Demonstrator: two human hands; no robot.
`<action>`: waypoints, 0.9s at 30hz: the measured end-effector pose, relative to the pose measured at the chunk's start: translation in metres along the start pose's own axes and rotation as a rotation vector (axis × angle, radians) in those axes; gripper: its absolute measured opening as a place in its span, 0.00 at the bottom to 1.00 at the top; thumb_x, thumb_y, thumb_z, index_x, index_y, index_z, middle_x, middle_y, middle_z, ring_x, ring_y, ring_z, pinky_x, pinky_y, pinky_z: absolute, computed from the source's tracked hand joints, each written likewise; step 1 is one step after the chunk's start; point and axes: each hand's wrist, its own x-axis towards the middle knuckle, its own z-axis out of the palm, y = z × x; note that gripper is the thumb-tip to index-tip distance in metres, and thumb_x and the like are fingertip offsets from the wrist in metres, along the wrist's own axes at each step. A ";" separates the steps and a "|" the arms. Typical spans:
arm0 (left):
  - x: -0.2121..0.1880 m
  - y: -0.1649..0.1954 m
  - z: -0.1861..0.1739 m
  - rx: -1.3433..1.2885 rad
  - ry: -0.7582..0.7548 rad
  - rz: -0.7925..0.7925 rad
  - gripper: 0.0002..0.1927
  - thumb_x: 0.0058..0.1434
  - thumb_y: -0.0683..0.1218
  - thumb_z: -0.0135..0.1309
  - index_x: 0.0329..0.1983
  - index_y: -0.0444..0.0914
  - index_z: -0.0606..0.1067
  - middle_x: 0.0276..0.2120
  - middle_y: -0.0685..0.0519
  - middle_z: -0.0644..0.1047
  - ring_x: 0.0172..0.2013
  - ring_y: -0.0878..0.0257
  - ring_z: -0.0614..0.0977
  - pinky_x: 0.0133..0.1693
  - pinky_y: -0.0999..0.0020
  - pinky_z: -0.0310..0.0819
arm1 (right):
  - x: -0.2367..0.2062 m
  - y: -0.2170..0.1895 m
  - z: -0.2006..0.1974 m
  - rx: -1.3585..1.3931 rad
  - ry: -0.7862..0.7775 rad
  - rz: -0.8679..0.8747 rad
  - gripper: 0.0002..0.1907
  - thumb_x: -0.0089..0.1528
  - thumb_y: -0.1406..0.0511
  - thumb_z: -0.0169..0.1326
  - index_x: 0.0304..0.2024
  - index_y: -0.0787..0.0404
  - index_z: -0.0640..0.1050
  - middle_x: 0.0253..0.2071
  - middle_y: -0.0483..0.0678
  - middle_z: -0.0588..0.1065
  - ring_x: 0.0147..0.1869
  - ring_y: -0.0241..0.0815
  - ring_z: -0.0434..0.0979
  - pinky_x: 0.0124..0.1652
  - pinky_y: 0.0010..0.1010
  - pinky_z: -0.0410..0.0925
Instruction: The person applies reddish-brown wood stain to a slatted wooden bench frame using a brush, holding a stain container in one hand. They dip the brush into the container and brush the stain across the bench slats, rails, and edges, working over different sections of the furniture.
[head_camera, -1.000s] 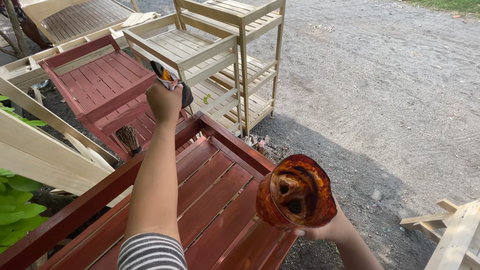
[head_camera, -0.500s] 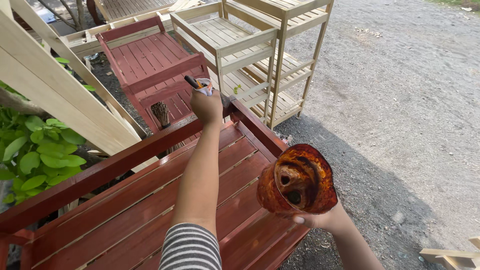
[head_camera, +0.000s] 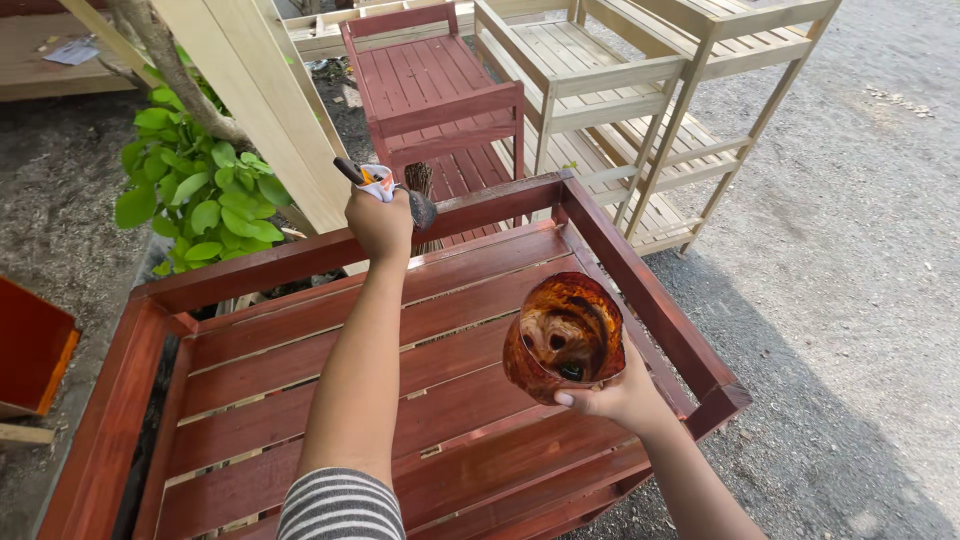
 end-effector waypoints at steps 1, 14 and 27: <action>0.004 -0.007 -0.012 0.018 0.007 -0.014 0.14 0.50 0.39 0.64 0.39 0.33 0.77 0.33 0.42 0.82 0.37 0.43 0.85 0.41 0.53 0.78 | 0.003 0.001 0.005 0.012 -0.019 0.006 0.54 0.43 0.65 0.75 0.68 0.66 0.63 0.63 0.53 0.72 0.67 0.46 0.72 0.65 0.42 0.67; 0.073 -0.098 -0.176 0.200 0.130 -0.128 0.14 0.50 0.40 0.65 0.39 0.31 0.76 0.34 0.41 0.83 0.37 0.45 0.86 0.41 0.55 0.79 | 0.032 0.011 0.077 0.065 -0.166 0.047 0.56 0.43 0.67 0.75 0.69 0.63 0.59 0.63 0.52 0.70 0.67 0.45 0.71 0.63 0.41 0.69; 0.125 -0.158 -0.271 0.549 0.234 -0.101 0.14 0.51 0.39 0.63 0.40 0.31 0.77 0.33 0.39 0.82 0.35 0.40 0.84 0.39 0.49 0.79 | 0.043 0.014 0.116 0.034 -0.234 0.060 0.57 0.44 0.63 0.75 0.70 0.63 0.58 0.64 0.53 0.69 0.68 0.45 0.70 0.63 0.40 0.69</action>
